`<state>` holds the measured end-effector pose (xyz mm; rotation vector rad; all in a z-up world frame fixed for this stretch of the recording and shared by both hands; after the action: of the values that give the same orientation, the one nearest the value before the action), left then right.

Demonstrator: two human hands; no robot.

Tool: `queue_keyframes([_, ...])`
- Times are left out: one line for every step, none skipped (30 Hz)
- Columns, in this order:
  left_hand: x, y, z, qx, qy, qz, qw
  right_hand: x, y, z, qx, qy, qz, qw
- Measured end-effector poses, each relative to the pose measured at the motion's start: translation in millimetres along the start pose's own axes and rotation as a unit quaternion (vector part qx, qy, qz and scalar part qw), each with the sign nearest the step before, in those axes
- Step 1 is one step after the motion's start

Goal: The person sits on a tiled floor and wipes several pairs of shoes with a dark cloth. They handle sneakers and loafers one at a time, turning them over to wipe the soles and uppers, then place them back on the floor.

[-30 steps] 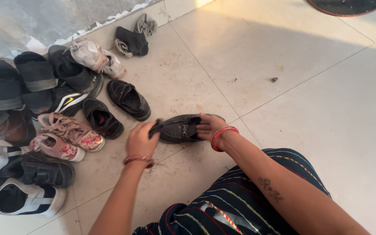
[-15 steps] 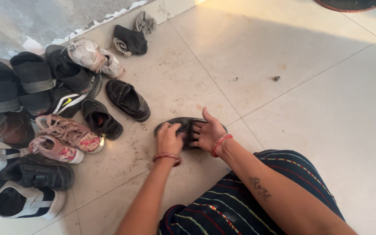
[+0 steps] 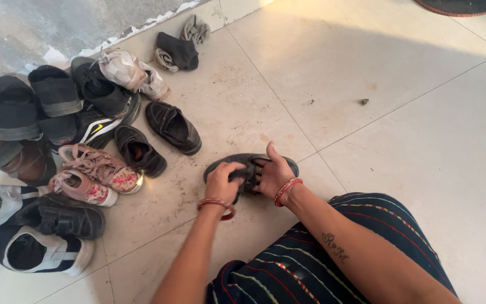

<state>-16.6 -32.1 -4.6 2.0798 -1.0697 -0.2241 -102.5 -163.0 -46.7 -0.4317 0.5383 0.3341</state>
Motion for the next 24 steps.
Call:
queue_keyframes([-2, 1, -8, 0.018, -0.038, 0.025, 0.999, 1, 2, -1, 0.005, 0.020, 0.005, 1.000])
queue_keyframes([-4, 1, -21, 0.035, -0.075, 0.049, 0.995, 3, 3, -1, 0.000, 0.032, 0.010, 0.999])
queue_keyframes([-5, 3, -31, 0.052, -0.113, 0.074, 0.990, 5, 4, -1, -0.006, 0.044, 0.016, 0.999])
queue_keyframes([-6, 1, -42, 0.102, -0.138, 0.042, 0.984, 7, 4, 1, -0.013, 0.054, 0.019, 0.998])
queue_keyframes([-7, 0, -54, 0.152, -0.163, 0.010, 0.975, 8, 3, 1, -0.030, 0.080, 0.021, 0.996])
queue_keyframes([-8, 0, -63, 0.202, -0.187, -0.023, 0.961, 10, 4, 2, -0.048, 0.105, 0.025, 0.993])
queue_keyframes([-5, 3, -71, 0.218, -0.149, -0.025, 0.964, 12, 5, 3, -0.066, 0.130, 0.028, 0.989])
queue_keyframes([-5, 7, -77, 0.232, -0.112, -0.029, 0.966, 10, 5, 2, -0.093, 0.180, 0.000, 0.979])
queue_keyframes([-6, 10, -83, 0.247, -0.075, -0.033, 0.966, 8, 5, 0, -0.120, 0.229, -0.027, 0.966])
queue_keyframes([-6, 12, -84, 0.222, -0.061, -0.042, 0.972, 3, 1, -1, -0.148, 0.279, -0.057, 0.947])
queue_keyframes([-5, 15, -84, 0.196, -0.047, -0.052, 0.978, 2, 0, -1, -0.151, 0.291, -0.060, 0.943])
queue_keyframes([-5, 17, -80, 0.168, -0.036, -0.060, 0.983, -2, 0, -3, -0.153, 0.305, -0.063, 0.938])
queue_keyframes([-4, 21, -74, 0.157, -0.038, -0.049, 0.986, -5, 0, -6, -0.155, 0.319, -0.066, 0.933])
queue_keyframes([-5, 26, -68, 0.147, -0.040, -0.039, 0.988, -5, 1, -6, -0.159, 0.308, -0.071, 0.935])
queue_keyframes([-5, 29, -63, 0.137, -0.041, -0.029, 0.989, -4, 2, -6, -0.164, 0.298, -0.075, 0.937])
queue_keyframes([0, 33, -60, 0.118, -0.027, -0.007, 0.993, -1, 1, -5, -0.170, 0.285, -0.081, 0.940])
queue_keyframes([6, 37, -56, 0.099, -0.013, 0.015, 0.995, 4, 2, -5, -0.195, 0.268, -0.086, 0.940])
queue_keyframes([10, 41, -52, 0.079, 0.001, 0.035, 0.996, 9, 7, -7, -0.220, 0.251, -0.088, 0.939])
queue_keyframes([16, 42, -45, 0.088, -0.014, 0.044, 0.995, 15, 12, -9, -0.244, 0.234, -0.090, 0.937])
queue_keyframes([20, 43, -39, 0.096, -0.029, 0.052, 0.994, 22, 16, -15, -0.226, 0.224, -0.087, 0.944])
queue_keyframes([22, 43, -34, 0.104, -0.044, 0.060, 0.992, 28, 20, -22, -0.207, 0.215, -0.083, 0.951])
queue_keyframes([21, 44, -33, 0.100, -0.053, 0.087, 0.990, 33, 20, -27, -0.190, 0.205, -0.081, 0.957])
queue_keyframes([19, 44, -35, 0.096, -0.063, 0.113, 0.987, 36, 18, -33, -0.163, 0.212, -0.092, 0.959])
queue_keyframes([17, 45, -38, 0.093, -0.072, 0.143, 0.983, 38, 13, -38, -0.135, 0.218, -0.106, 0.961])
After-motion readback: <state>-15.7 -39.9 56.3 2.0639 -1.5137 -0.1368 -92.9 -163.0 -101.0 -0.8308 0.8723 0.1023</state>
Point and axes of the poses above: each hand's wrist, its own x-axis towards the middle knuckle, its own z-axis out of the palm, y = z × x, the point moved 4 cm from there along x, towards the middle knuckle, and after that the axes turned 14 degrees about z, right-handed, at the moved point
